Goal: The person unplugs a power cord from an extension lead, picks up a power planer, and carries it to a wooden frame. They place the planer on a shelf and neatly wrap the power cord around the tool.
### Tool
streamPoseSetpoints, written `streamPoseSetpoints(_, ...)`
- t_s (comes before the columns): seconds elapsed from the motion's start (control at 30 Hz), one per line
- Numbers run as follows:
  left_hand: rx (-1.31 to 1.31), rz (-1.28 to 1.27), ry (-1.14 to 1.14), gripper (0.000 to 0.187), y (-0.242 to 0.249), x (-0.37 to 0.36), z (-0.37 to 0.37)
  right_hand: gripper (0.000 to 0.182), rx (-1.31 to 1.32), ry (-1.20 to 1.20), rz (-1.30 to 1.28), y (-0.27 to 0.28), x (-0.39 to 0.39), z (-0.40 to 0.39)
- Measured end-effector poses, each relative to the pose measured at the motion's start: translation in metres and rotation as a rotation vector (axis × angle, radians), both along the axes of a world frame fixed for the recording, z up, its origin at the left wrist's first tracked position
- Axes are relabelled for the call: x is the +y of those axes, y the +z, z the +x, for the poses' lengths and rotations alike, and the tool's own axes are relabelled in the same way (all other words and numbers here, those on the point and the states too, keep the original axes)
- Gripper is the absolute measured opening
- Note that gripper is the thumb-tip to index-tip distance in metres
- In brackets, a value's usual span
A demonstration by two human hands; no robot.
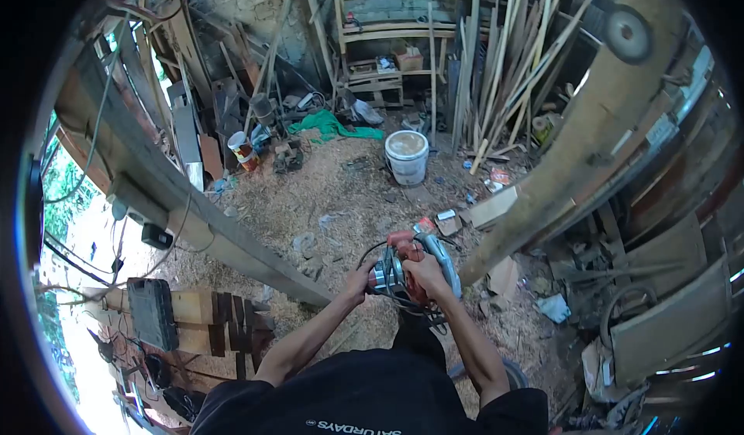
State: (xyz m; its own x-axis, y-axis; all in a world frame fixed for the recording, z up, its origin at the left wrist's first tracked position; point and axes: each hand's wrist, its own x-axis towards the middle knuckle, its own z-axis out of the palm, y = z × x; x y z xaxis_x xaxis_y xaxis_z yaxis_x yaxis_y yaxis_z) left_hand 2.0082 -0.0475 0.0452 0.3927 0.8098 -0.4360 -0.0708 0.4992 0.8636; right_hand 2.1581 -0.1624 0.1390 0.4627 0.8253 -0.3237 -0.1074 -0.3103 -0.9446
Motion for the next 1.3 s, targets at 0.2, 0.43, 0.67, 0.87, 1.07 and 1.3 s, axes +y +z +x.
streamPoseSetpoints(0.2, 0.007, -0.134, -0.06, 0.025, -0.017, 0.09, 0.064, 0.012, 0.128, 0.102, -0.044, -0.015, 0.1, 0.075)
streamPoseSetpoints(0.43, -0.003, -0.093, 0.035, 0.023, -0.01, 0.193, 0.148, 0.012, 0.022, 0.1, -0.064, -0.033, 0.215, 0.163)
streamPoseSetpoints(0.67, 0.057, -0.066, 0.037, 0.027, -0.011, 0.279, 0.205, 0.01, 0.116, 0.1, -0.031, -0.01, 0.302, 0.221)
streamPoseSetpoints(0.87, 0.022, -0.144, 0.024, 0.026, -0.013, 0.361, 0.252, 0.011, 0.072, 0.089, -0.06, -0.014, 0.382, 0.266)
streamPoseSetpoints(1.07, -0.014, -0.224, -0.054, 0.028, -0.044, 0.488, 0.306, 0.007, 0.184, 0.024, -0.058, -0.041, 0.499, 0.311)
streamPoseSetpoints(1.3, -0.015, -0.101, -0.105, 0.035, -0.073, 0.643, 0.363, 0.007, 0.169, -0.028, -0.074, -0.03, 0.643, 0.356)
